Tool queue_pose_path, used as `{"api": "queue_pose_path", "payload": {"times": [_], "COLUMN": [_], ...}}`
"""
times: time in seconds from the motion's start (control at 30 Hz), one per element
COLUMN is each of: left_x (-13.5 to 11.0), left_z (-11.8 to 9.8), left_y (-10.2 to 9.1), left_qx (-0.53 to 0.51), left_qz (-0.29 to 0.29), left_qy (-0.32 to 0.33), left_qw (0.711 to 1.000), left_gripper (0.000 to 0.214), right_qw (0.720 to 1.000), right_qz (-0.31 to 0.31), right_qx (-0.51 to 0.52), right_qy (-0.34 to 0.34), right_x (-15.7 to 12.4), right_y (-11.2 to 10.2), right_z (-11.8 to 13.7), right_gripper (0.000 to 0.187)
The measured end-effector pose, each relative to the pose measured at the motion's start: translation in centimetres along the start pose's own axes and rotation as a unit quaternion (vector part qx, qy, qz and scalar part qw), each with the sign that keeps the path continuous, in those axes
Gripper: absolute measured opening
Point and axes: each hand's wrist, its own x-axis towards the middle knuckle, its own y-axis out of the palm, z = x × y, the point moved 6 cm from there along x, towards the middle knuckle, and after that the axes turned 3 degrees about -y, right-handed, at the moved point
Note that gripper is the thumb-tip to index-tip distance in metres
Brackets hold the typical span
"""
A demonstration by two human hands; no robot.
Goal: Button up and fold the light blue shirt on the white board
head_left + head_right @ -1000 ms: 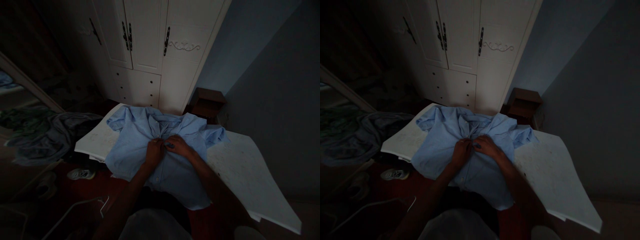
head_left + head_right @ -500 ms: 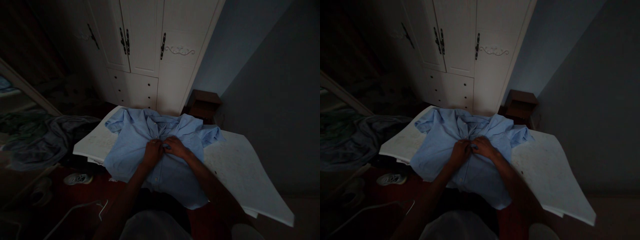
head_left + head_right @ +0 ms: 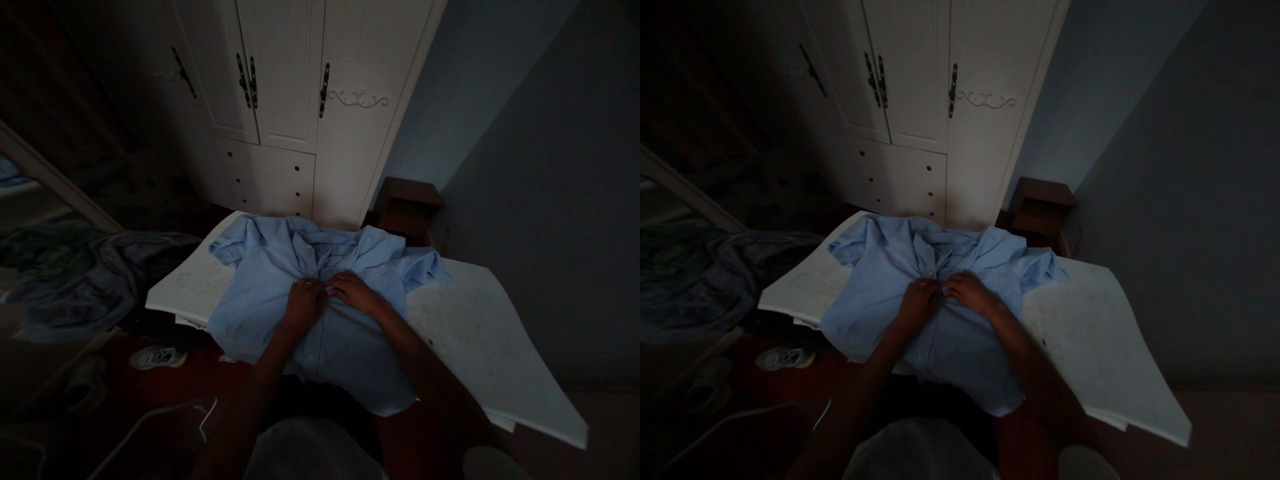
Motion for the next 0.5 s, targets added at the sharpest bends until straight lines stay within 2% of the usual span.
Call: {"api": "queue_pose_path", "payload": {"times": [0.23,0.5], "left_x": [0.15,0.41], "left_z": [0.12,0.79], "left_y": [0.18,0.6], "left_qx": [0.005,-0.018], "left_qz": [0.004,0.0], "left_qy": [-0.017,-0.024], "left_qw": [1.0,1.0], "left_gripper": [0.02,0.02], "right_qw": [1.0,0.999], "right_qz": [0.01,0.028], "right_qx": [0.018,-0.031], "right_qy": [-0.001,0.034], "right_x": [0.08,-0.06], "right_y": [0.03,0.42], "right_z": [0.09,0.45], "right_gripper": [0.013,0.02]}}
